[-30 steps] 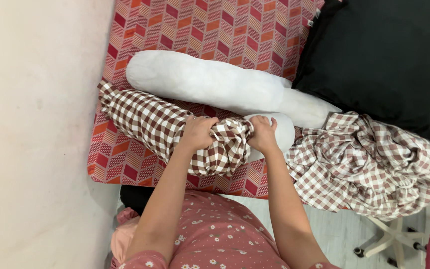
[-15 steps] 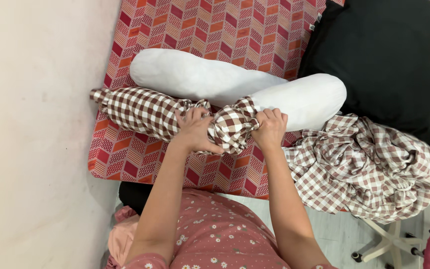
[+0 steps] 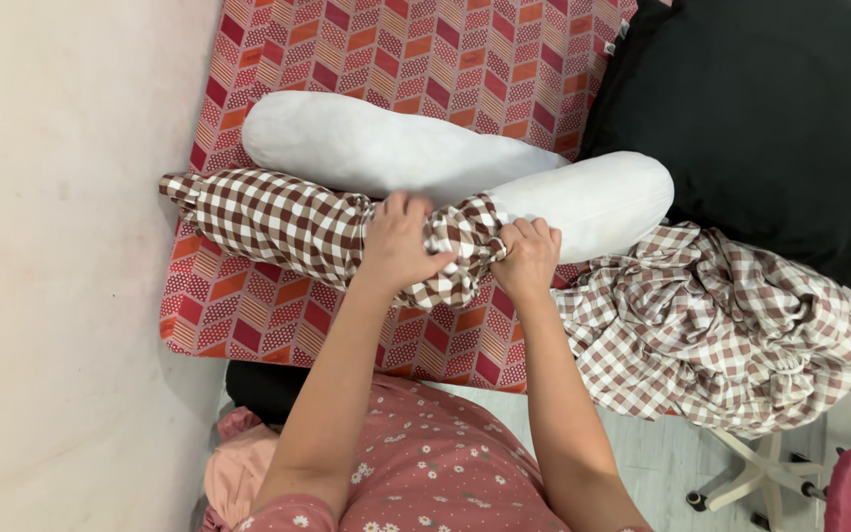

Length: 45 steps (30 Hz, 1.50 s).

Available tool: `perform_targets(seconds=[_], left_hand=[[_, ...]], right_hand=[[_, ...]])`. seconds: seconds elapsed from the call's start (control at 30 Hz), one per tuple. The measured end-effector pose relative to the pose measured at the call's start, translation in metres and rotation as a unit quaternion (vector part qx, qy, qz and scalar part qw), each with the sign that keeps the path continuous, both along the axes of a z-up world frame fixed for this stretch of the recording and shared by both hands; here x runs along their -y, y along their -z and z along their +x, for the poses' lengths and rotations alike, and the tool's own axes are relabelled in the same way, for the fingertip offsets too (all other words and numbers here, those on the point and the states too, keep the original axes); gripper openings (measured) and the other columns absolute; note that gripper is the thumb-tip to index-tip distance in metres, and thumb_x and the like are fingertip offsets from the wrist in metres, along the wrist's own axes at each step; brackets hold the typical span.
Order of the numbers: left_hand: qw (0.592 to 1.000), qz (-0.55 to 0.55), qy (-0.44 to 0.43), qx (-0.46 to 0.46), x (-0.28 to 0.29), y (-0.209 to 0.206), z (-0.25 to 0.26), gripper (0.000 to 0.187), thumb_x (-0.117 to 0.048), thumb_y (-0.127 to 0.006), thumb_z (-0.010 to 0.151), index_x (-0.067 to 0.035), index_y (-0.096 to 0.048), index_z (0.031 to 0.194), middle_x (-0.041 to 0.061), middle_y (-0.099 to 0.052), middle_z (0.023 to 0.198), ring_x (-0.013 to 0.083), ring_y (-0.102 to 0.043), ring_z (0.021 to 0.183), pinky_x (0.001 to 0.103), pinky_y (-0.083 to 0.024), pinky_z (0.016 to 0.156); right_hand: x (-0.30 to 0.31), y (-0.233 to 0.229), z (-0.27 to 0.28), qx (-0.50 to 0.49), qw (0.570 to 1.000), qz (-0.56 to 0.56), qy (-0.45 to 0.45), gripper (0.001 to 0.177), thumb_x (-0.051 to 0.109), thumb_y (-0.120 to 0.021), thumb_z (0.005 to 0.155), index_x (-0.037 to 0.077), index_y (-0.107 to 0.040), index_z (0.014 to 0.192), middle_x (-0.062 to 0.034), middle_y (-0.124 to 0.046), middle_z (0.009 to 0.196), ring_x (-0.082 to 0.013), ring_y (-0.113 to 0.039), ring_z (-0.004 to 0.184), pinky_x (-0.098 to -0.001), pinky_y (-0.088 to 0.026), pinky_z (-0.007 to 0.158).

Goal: The person places a brown and white checkered pillowcase onto a long white cylindrical pillow. They pull the fabric over the pillow, adjust it along the length, and smooth the surface. The person then removes the pillowcase and repeats the process on the same pillow.

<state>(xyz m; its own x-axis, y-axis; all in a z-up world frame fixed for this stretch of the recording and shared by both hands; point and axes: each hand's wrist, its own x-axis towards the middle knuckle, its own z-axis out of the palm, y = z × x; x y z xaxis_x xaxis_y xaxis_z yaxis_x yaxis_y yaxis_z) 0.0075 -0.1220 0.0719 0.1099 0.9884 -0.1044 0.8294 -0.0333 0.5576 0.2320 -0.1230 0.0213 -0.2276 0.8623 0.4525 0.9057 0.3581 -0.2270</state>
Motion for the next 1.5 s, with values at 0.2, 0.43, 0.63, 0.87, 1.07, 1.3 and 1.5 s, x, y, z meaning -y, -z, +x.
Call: perform_targets(seconds=[0.2,0.43,0.63,0.87,1.07,1.3,1.5], left_hand=[[0.991,-0.081,-0.055,0.092,-0.006,0.043,0.043,0.026,-0.028,-0.073,0.089,-0.012,-0.071,0.109,0.012,-0.068,0.101,0.0269,-0.071,0.084,0.042,-0.061,0.074],[0.989,0.114,0.024,0.095,0.000,0.006,0.041,0.068,-0.036,-0.092,0.061,0.000,-0.064,0.112,0.017,-0.067,0.109,0.0356,-0.059,0.108,0.051,-0.044,0.094],[0.997,0.051,0.020,-0.046,-0.002,0.061,0.039,0.072,-0.026,-0.084,0.050,0.009,-0.061,0.110,0.024,-0.067,0.099,0.0370,-0.066,0.096,0.050,-0.053,0.086],[0.997,0.062,0.029,0.025,-0.007,0.105,0.025,0.023,0.013,-0.069,0.068,0.002,-0.065,0.087,0.020,-0.071,0.084,0.0345,-0.072,0.076,0.045,-0.059,0.071],[0.993,0.107,0.014,0.047,-0.004,0.094,0.019,0.023,0.014,-0.069,0.064,0.001,-0.064,0.081,0.019,-0.071,0.079,0.0367,-0.071,0.074,0.047,-0.057,0.068],[0.991,0.121,0.033,0.049,-0.010,0.101,0.008,0.019,0.012,-0.068,0.066,0.000,-0.067,0.081,0.019,-0.070,0.075,0.0361,-0.071,0.070,0.047,-0.057,0.067],[0.999,-0.018,0.050,0.010,-0.011,0.097,0.007,0.024,0.014,-0.062,0.071,-0.002,-0.068,0.089,0.017,-0.072,0.075,0.0297,-0.073,0.068,0.043,-0.060,0.067]], right_hand=[[-0.002,0.008,-0.006,-0.010,1.000,0.015,0.007,0.021,0.002,-0.076,0.061,0.010,-0.060,0.072,-0.0034,-0.062,0.083,-0.0277,-0.055,0.086,-0.0417,-0.036,0.077],[-0.001,0.009,-0.003,-0.058,0.998,-0.010,-0.022,0.026,0.009,-0.078,0.058,0.008,-0.058,0.075,-0.0071,-0.061,0.084,-0.0306,-0.054,0.085,-0.0432,-0.035,0.075],[-0.008,0.012,0.003,-0.067,0.997,-0.030,0.033,0.021,0.000,-0.074,0.065,0.008,-0.056,0.073,-0.0066,-0.059,0.083,-0.0309,-0.052,0.086,-0.0435,-0.035,0.080],[-0.007,-0.005,0.008,-0.138,0.986,-0.089,-0.027,0.043,0.003,-0.074,0.064,0.003,-0.060,0.104,-0.0150,-0.057,0.110,-0.0383,-0.046,0.111,-0.0496,-0.037,0.099],[-0.005,0.001,0.002,-0.191,0.975,-0.105,-0.031,0.043,0.018,-0.089,0.079,0.002,-0.059,0.104,-0.0199,-0.051,0.119,-0.0413,-0.038,0.121,-0.0550,-0.034,0.101],[-0.012,0.011,0.000,-0.057,0.995,-0.057,0.055,0.025,0.002,-0.074,0.060,0.008,-0.062,0.081,-0.0040,-0.067,0.093,-0.0315,-0.051,0.107,-0.0523,-0.027,0.098],[-0.024,0.012,0.012,-0.032,0.997,-0.008,0.066,0.024,0.002,-0.074,0.057,0.010,-0.063,0.077,-0.0002,-0.067,0.090,-0.0310,-0.050,0.100,-0.0517,-0.026,0.094]])
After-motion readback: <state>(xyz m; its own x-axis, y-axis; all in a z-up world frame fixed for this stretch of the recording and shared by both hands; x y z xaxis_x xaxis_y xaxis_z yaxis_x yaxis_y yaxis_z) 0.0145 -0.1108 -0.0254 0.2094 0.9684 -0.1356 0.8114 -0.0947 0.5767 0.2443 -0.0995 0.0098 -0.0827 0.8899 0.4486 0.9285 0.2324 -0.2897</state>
